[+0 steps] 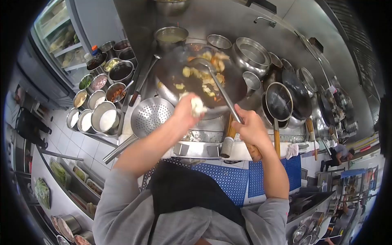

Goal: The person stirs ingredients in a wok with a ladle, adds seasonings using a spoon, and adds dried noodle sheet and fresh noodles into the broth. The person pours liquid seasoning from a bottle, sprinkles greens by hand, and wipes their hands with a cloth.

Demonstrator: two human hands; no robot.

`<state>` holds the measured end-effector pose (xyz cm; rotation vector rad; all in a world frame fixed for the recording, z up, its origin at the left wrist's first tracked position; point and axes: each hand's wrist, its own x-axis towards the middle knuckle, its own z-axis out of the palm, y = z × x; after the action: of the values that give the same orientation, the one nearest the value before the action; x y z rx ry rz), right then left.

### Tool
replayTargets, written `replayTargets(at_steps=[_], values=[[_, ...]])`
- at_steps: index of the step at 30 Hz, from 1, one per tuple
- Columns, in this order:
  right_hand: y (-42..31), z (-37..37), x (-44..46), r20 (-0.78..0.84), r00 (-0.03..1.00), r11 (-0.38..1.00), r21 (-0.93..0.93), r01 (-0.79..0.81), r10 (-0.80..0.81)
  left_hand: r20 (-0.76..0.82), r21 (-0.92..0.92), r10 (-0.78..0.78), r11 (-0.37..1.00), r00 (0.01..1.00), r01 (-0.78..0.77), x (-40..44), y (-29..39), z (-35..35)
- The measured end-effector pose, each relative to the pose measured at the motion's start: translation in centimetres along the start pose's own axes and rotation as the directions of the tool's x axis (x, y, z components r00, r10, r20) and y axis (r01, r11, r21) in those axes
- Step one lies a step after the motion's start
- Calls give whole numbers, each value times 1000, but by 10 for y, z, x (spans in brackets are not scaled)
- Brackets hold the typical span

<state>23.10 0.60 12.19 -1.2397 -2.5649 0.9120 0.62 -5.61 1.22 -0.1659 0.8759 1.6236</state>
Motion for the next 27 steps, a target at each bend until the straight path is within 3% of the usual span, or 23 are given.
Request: replayTargets(at_steps=[2,4,7,8,10,11,12,14,16,17,19,22,25,27], values=[[8,13,-2,50,998,994,107,23,-28,-39,42,4,999,999,-2,65,2,-8],[-9,10,-20,141,989,981,182,-73,48,-75,94,26,995,997,-19,105,-3,-23],[-19,-22,-62,280,951,922,321,-218,128,-47,114,4,993,999,1,55,4,-15],[-19,-32,-63,287,944,922,297,-250,163,-80,139,-64,987,995,75,36,10,-11],[-19,-38,-60,317,921,915,256,-313,227,-87,124,-46,991,995,57,17,23,7],[-25,-29,-48,247,941,883,352,-312,234,-91,120,-37,992,995,47,16,29,11],[-23,-24,-25,207,969,976,145,-165,133,-36,106,-45,993,998,48,42,30,-1],[-15,5,30,118,991,978,-205,-37,62,-18,134,46,990,999,-43,95,3,-46],[21,43,85,-54,987,969,-190,-158,150,5,127,110,986,994,-110,95,-7,-55],[9,36,83,-90,987,979,-141,-146,135,94,73,114,990,989,-121,85,-15,-59],[-20,21,64,-146,983,991,-45,-122,115,-25,125,55,991,998,-51,11,-10,-43],[-32,17,34,-192,977,996,7,-90,90,2,67,72,995,997,-72,-7,10,-25],[-22,45,9,-246,962,984,162,-80,118,4,67,-50,997,999,50,62,32,-27],[-1,89,10,-318,936,961,268,-63,150,20,102,-49,994,999,47,102,26,-45]])
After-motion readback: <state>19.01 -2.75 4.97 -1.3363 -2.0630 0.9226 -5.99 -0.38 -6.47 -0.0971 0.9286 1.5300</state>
